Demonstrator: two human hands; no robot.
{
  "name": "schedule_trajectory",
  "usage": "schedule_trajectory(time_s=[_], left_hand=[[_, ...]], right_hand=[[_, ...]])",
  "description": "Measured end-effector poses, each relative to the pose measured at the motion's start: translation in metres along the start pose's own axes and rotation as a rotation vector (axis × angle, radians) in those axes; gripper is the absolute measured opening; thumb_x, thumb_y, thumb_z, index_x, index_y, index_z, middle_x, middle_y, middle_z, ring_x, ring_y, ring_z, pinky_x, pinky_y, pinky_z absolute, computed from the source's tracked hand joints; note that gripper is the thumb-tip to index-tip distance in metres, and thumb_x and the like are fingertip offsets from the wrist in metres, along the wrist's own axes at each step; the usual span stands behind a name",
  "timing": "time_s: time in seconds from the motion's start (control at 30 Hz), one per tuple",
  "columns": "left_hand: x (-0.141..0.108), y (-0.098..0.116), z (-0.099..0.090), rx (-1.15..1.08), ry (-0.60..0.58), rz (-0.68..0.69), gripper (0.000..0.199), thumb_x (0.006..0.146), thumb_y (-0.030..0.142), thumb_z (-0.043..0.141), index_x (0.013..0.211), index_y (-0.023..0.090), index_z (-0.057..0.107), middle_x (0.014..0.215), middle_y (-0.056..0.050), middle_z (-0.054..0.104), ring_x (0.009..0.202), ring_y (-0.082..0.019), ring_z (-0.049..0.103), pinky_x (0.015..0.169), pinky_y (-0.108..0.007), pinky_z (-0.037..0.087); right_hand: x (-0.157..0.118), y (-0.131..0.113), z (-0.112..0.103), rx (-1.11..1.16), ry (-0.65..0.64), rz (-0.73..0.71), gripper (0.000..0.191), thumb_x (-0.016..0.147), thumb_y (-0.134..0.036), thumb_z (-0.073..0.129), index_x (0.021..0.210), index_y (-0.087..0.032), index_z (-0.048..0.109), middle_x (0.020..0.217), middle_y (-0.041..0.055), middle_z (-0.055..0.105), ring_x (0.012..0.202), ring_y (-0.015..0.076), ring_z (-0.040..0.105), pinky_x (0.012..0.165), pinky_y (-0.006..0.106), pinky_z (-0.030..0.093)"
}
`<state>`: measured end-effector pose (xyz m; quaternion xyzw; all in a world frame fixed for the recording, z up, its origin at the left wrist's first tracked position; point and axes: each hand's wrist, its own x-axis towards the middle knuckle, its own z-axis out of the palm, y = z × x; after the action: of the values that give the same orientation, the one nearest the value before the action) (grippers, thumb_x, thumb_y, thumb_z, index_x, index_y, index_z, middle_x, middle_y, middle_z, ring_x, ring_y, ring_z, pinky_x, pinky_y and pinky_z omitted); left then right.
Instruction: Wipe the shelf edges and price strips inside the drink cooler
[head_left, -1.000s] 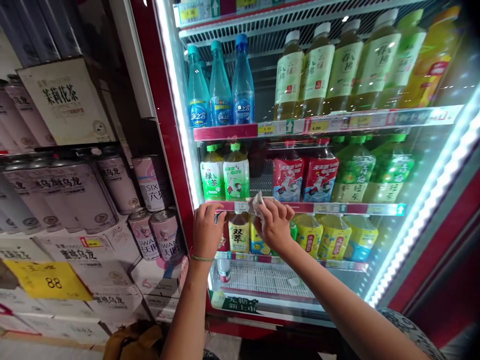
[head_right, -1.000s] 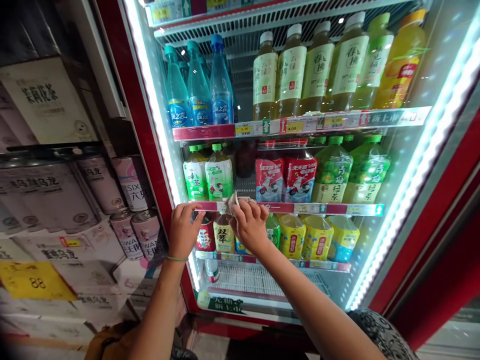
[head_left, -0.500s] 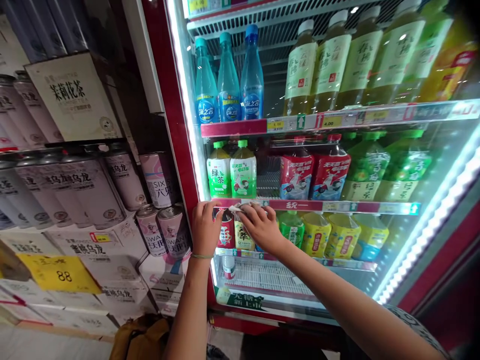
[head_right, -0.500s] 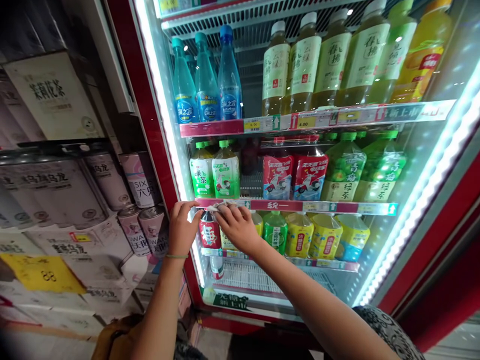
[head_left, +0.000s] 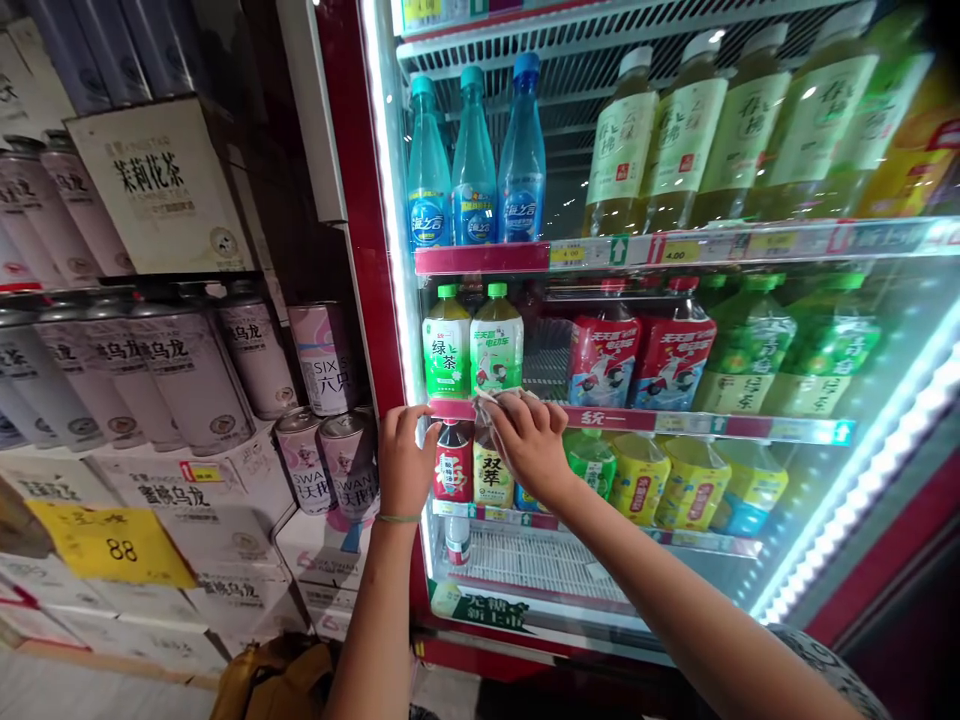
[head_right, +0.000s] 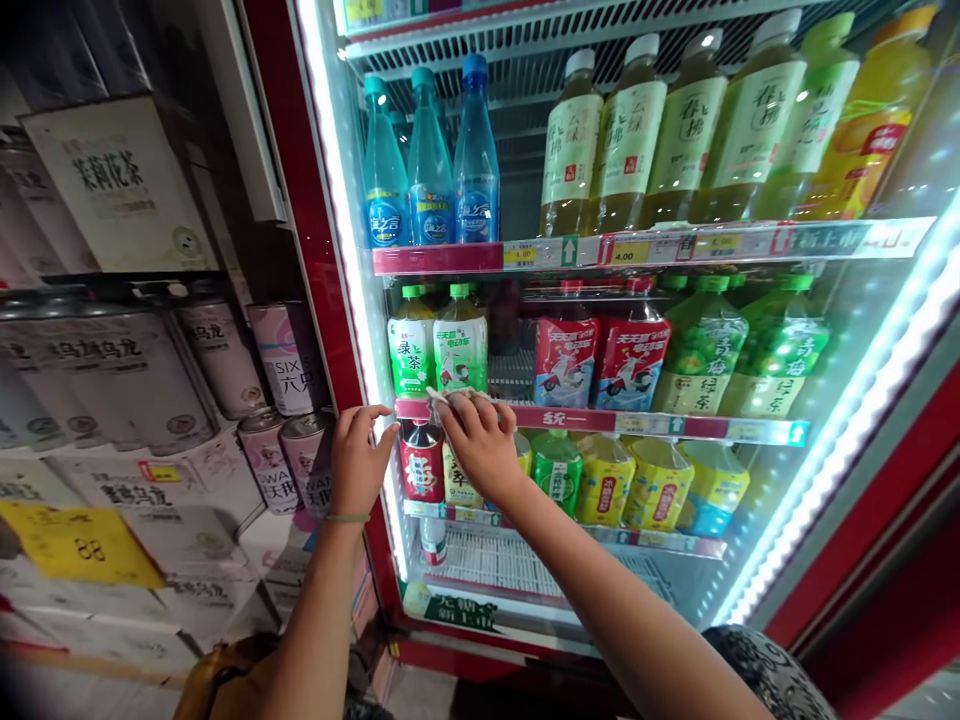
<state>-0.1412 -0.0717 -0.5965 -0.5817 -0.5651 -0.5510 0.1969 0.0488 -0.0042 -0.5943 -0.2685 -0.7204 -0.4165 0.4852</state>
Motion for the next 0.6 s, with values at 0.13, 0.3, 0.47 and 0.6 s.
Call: schedule_trajectory(time_s=[0.13, 0.3, 0.47, 0.6], left_hand=[[-0.002, -0.005, -0.001, -0.003, 0.005, 0.007, 0.017, 0.093, 0.017, 0.067, 0.109, 0.024, 0.065, 0.107, -0.005, 0.061, 0.102, -0.024, 0.063, 0.098, -0.042, 0.052], [-0.004, -0.010, 0.000, 0.000, 0.009, -0.003, 0.017, 0.093, 0.019, 0.066, 0.109, 0.025, 0.065, 0.107, -0.006, 0.061, 0.102, -0.025, 0.063, 0.097, -0.043, 0.053], [-0.004, -0.008, -0.002, -0.004, -0.001, -0.014, 0.017, 0.093, 0.018, 0.066, 0.109, 0.025, 0.064, 0.107, -0.006, 0.060, 0.100, -0.023, 0.063, 0.097, -0.042, 0.054], [-0.003, -0.009, -0.003, -0.006, 0.009, -0.064, 0.021, 0.090, 0.014, 0.068, 0.108, 0.025, 0.065, 0.107, -0.004, 0.060, 0.093, -0.020, 0.063, 0.092, -0.038, 0.055]], right_hand=[[0.001, -0.009, -0.001, 0.038, -0.027, -0.085, 0.028, 0.098, -0.025, 0.062, 0.125, -0.026, 0.069, 0.120, 0.0069, 0.070, 0.119, 0.0240, 0.046, 0.102, 0.039, 0.027], [-0.008, -0.004, -0.001, 0.051, -0.036, -0.109, 0.024, 0.097, -0.028, 0.063, 0.120, -0.030, 0.071, 0.118, 0.0044, 0.071, 0.118, 0.0229, 0.047, 0.100, 0.040, 0.027], [-0.003, -0.007, 0.003, 0.023, -0.030, -0.056, 0.029, 0.098, -0.024, 0.061, 0.126, -0.029, 0.069, 0.123, 0.0051, 0.070, 0.121, 0.0233, 0.046, 0.103, 0.040, 0.027], [-0.001, -0.010, -0.001, 0.062, -0.091, -0.192, 0.023, 0.100, -0.026, 0.058, 0.119, -0.029, 0.070, 0.123, 0.0042, 0.070, 0.121, 0.0229, 0.047, 0.102, 0.040, 0.026]])
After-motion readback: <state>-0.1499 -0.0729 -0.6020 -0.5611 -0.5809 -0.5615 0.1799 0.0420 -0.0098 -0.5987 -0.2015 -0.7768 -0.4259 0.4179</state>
